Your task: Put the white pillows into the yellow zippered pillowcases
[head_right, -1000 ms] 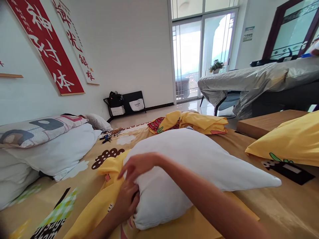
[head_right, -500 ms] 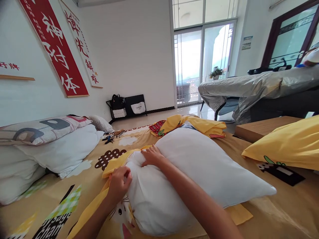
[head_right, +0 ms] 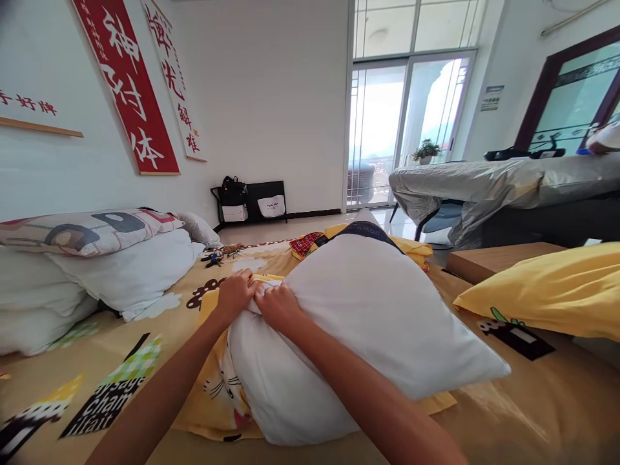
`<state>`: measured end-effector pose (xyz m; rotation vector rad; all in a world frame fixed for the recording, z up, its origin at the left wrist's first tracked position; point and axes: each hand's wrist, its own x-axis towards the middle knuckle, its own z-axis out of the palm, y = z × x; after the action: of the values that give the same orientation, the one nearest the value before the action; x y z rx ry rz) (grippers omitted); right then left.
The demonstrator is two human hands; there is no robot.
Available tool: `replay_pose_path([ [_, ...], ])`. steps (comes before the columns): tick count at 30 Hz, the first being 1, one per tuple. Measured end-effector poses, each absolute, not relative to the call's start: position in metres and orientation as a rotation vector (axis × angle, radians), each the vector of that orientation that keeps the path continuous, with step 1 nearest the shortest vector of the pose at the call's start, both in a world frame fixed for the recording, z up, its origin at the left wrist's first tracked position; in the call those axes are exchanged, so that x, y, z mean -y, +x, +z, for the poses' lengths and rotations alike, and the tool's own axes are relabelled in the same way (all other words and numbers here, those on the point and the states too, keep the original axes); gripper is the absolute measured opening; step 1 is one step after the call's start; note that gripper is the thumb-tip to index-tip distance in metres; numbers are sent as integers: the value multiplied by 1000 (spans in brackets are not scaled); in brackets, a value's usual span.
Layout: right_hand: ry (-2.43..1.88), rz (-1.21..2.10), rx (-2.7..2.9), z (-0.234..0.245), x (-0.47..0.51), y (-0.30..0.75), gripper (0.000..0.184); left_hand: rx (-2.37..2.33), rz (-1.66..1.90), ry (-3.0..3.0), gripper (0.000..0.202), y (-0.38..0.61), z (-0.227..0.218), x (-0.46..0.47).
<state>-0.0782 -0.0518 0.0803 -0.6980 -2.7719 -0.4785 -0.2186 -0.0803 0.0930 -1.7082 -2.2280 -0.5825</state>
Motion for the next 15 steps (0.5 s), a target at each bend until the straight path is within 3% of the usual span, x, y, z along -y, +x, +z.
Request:
replay_pose_path([
  [4, -667, -475, 2736, 84, 58, -85, 30, 2135, -763, -1746, 21, -198, 103, 86],
  [9, -593, -354, 2765, 99, 48, -52, 28, 1923, -1398, -1870, 15, -186, 76, 102],
  [13, -285, 102, 2913, 133, 30, 8, 52, 1912, -1464, -1927, 18, -186, 53, 116],
  [15, -403, 87, 2794, 148, 18, 32, 68, 1844, -1381, -1964, 21, -184, 48, 123],
])
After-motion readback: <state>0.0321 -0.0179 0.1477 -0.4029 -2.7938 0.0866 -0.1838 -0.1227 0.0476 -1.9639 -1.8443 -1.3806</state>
